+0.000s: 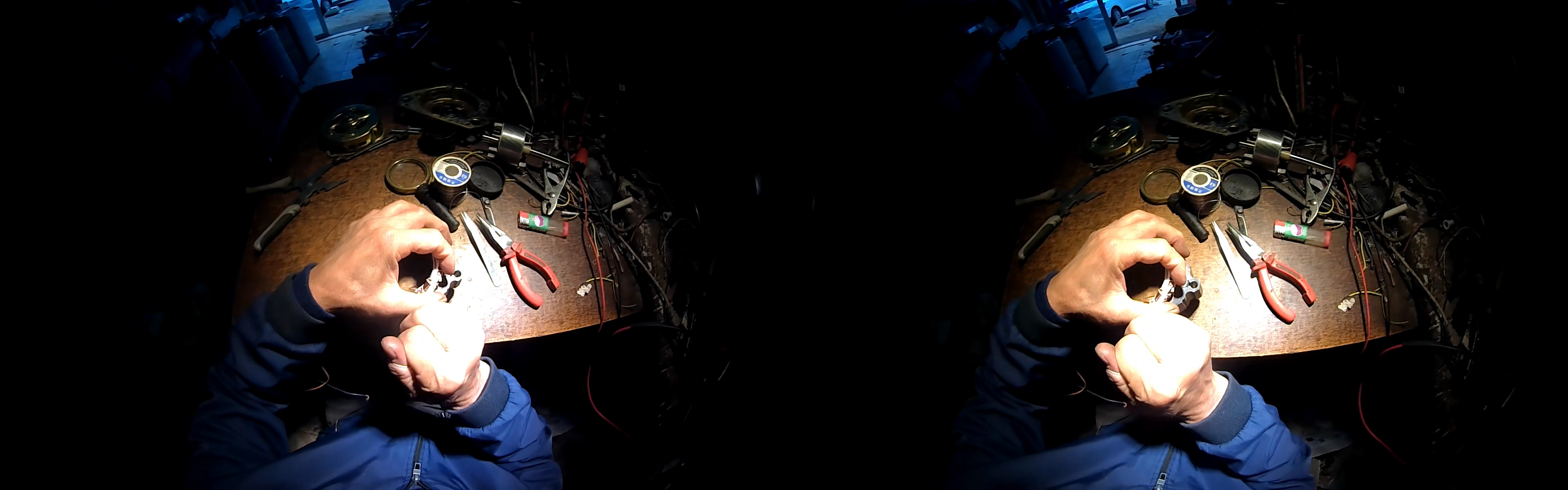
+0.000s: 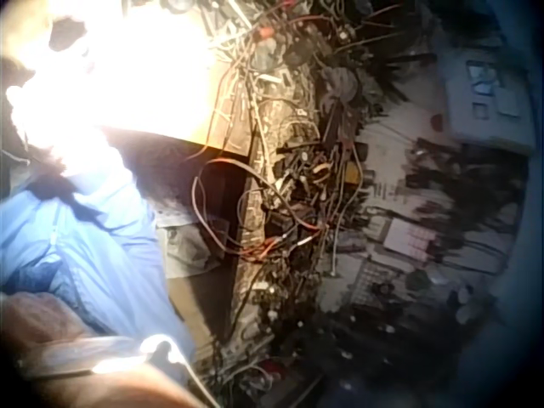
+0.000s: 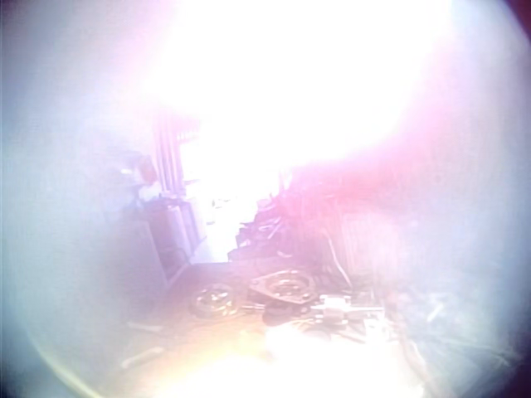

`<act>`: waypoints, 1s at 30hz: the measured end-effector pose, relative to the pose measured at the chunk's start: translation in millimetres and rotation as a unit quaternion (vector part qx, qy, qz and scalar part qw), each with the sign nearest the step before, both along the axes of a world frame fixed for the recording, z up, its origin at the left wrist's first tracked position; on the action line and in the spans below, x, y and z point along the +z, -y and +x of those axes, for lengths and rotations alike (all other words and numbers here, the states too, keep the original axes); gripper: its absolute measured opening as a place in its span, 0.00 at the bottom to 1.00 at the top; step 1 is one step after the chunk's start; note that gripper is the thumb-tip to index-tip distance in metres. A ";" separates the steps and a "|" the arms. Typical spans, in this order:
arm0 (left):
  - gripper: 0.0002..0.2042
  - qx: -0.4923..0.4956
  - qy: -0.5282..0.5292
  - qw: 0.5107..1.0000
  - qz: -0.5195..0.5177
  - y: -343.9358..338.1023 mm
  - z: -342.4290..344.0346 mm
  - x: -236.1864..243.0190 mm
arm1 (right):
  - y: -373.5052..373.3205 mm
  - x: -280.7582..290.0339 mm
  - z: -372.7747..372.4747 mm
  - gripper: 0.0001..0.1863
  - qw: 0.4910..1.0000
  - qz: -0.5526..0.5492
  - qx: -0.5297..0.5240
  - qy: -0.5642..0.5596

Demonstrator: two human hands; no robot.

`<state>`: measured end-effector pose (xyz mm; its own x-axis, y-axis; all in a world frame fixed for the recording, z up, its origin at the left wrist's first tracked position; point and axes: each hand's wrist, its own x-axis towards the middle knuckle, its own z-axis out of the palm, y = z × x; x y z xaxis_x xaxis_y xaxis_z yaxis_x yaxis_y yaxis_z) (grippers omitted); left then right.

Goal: The person manipulates a cylindrical electrical component, likely a motor stator, using their hands and pliers. They carefully thread and adjust thin copper wires within the component's slots, occasionally using pliers to pull or secure the wires. The workspace is cluttered with tools and parts.

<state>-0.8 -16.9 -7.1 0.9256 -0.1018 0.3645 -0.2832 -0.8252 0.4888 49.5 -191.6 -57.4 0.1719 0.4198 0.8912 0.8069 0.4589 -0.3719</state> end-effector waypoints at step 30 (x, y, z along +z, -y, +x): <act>0.08 -0.116 0.031 0.991 -0.064 -16.2 -21.3 -2.3 | 17.7 12.8 -2.4 0.03 0.994 0.040 0.033 -0.098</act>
<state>-22.0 -0.8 -9.4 0.8581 -0.2578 0.4441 -0.4905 -0.6672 0.5606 47.1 -209.4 -44.6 0.3195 0.3654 0.8743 0.6907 0.5418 -0.4789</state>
